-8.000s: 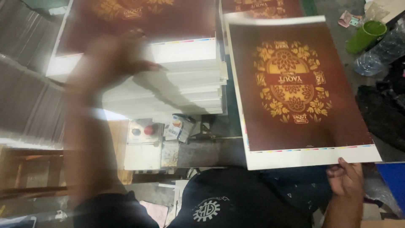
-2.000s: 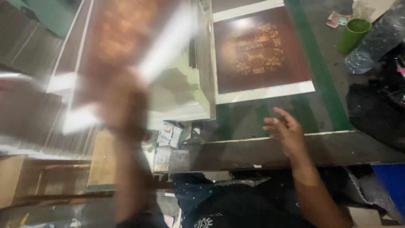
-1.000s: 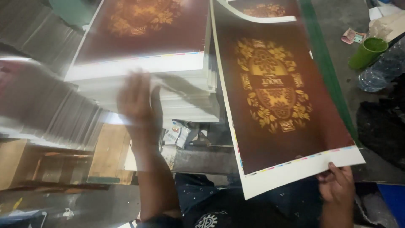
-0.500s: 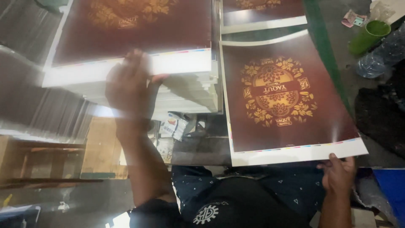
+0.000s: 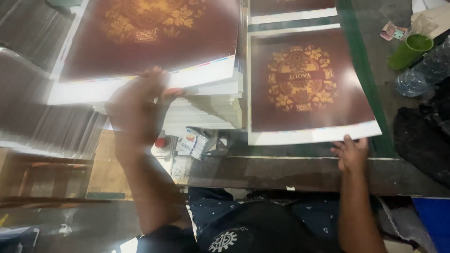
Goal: Sorting and inspecting printed packaging sheets in a print shop environment.
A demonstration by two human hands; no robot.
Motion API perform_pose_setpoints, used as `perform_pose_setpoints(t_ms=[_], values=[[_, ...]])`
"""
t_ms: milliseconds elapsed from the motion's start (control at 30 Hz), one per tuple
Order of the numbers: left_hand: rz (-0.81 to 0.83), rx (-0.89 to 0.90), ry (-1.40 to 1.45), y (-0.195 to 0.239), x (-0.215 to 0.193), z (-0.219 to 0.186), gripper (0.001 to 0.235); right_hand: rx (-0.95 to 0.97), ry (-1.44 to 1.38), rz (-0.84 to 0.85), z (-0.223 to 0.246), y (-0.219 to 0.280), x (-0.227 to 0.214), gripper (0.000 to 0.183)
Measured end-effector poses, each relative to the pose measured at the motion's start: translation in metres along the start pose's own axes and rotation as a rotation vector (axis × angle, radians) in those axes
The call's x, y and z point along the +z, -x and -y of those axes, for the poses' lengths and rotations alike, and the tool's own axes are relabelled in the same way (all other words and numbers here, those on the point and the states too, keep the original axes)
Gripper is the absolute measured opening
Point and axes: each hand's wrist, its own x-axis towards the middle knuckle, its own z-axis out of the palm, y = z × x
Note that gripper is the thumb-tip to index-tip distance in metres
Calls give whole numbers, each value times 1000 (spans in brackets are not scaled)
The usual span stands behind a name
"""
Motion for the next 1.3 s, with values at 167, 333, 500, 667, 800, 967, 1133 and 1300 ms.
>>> perform_pose_setpoints(t_ms=[167, 333, 500, 667, 800, 967, 1133, 1300], values=[[-33, -92, 31, -2, 3, -1, 25, 25, 28, 19, -17, -87, 31, 49], [38, -63, -99, -5, -2, 1, 8, 140, -19, 18, -24, -123, 42, 53], [52, -139, -316, 1, 20, 38, 16, 233, -1, 75, -27, -66, 46, 78], [-384, 35, -186, -5, 29, -5, 12, 214, 40, 160, 45, 28, 109, 56], [-409, 330, 34, -9, 29, -104, 17, -117, 2, 394, 123, 88, 154, 39], [-127, 449, 164, 2, 28, -159, 26, -283, -271, 654, 188, 136, 181, 44], [-52, 570, 225, 25, -15, -174, 29, -201, -542, 470, 177, 135, 155, 27], [314, 15, 290, 93, -61, -134, 28, 16, -333, 219, 133, 104, 75, 44]])
